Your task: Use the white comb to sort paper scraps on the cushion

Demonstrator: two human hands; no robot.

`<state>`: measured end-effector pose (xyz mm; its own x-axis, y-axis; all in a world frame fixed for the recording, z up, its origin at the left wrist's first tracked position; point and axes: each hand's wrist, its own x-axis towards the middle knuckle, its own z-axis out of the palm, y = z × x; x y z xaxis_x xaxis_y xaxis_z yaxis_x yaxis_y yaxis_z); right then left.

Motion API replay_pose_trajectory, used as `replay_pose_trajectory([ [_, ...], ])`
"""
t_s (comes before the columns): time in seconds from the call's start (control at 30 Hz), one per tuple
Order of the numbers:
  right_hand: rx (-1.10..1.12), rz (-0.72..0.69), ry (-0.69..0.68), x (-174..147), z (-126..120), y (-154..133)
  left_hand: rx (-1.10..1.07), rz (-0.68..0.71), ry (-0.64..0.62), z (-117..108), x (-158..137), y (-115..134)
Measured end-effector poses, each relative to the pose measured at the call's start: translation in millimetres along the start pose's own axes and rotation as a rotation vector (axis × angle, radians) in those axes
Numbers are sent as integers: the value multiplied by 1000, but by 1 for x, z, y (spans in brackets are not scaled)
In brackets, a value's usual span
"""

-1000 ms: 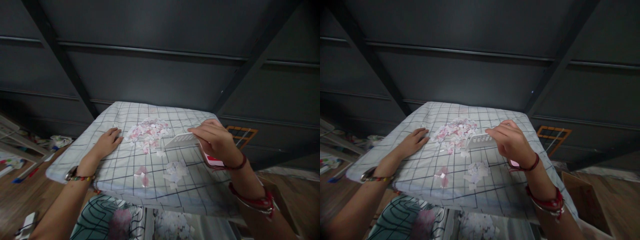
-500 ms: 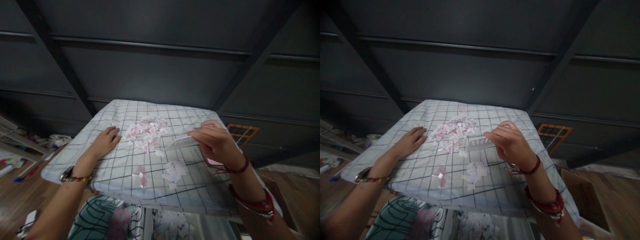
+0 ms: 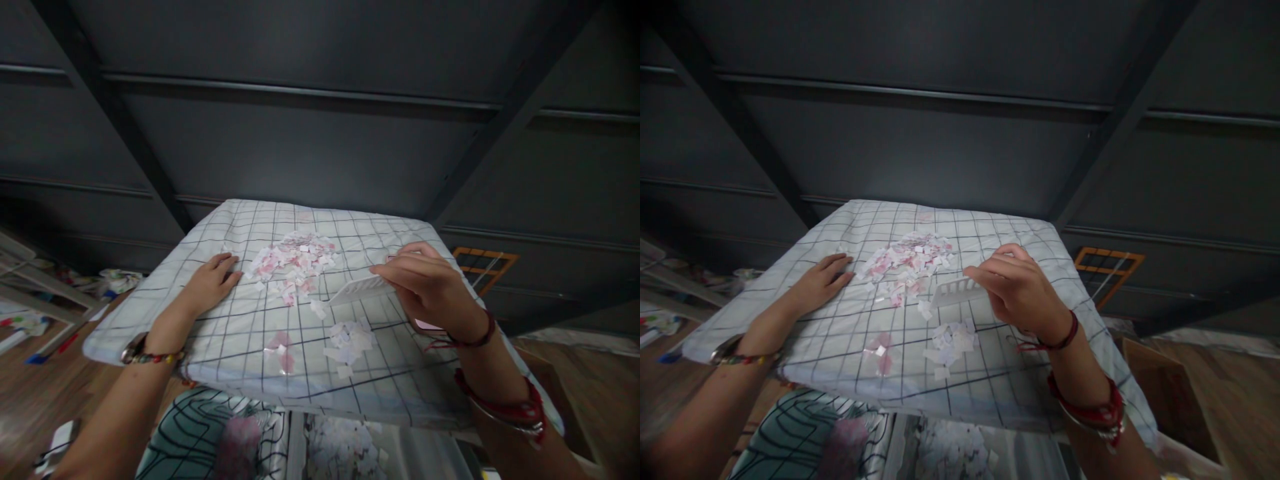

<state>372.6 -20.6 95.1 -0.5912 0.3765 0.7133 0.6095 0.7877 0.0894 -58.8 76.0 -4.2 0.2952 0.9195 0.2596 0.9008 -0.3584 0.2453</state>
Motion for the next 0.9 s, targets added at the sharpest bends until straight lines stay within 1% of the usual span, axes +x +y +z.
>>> replay_pose_trajectory([
  [0.17, -8, -11, -4, -3, -5, 4, 14, 1, -5, 2, 0, -2],
  [0.3, -10, 14, -14, -5, -10, 7, 15, 6, 7, 4, 0, -3],
  [0.43, -42, 19, -22, -5, -7, 6, 18, 0, -3, 2, 0, -2],
  [0.6, -27, 15, -48, 0, -2, -1, 9, 2, -20, 0, 1, -2],
  [0.73, -2, -41, -29, 6, -2, -8, 4, -2, -26, 1, 1, -2],
  [0.83, -21, -34, 16, 7, -1, -9, -1, 5, -13, 2, 1, -2],
  [0.9, -37, -22, 17, 5, 0, -8, -1, 6, -4, 2, 1, -2],
])
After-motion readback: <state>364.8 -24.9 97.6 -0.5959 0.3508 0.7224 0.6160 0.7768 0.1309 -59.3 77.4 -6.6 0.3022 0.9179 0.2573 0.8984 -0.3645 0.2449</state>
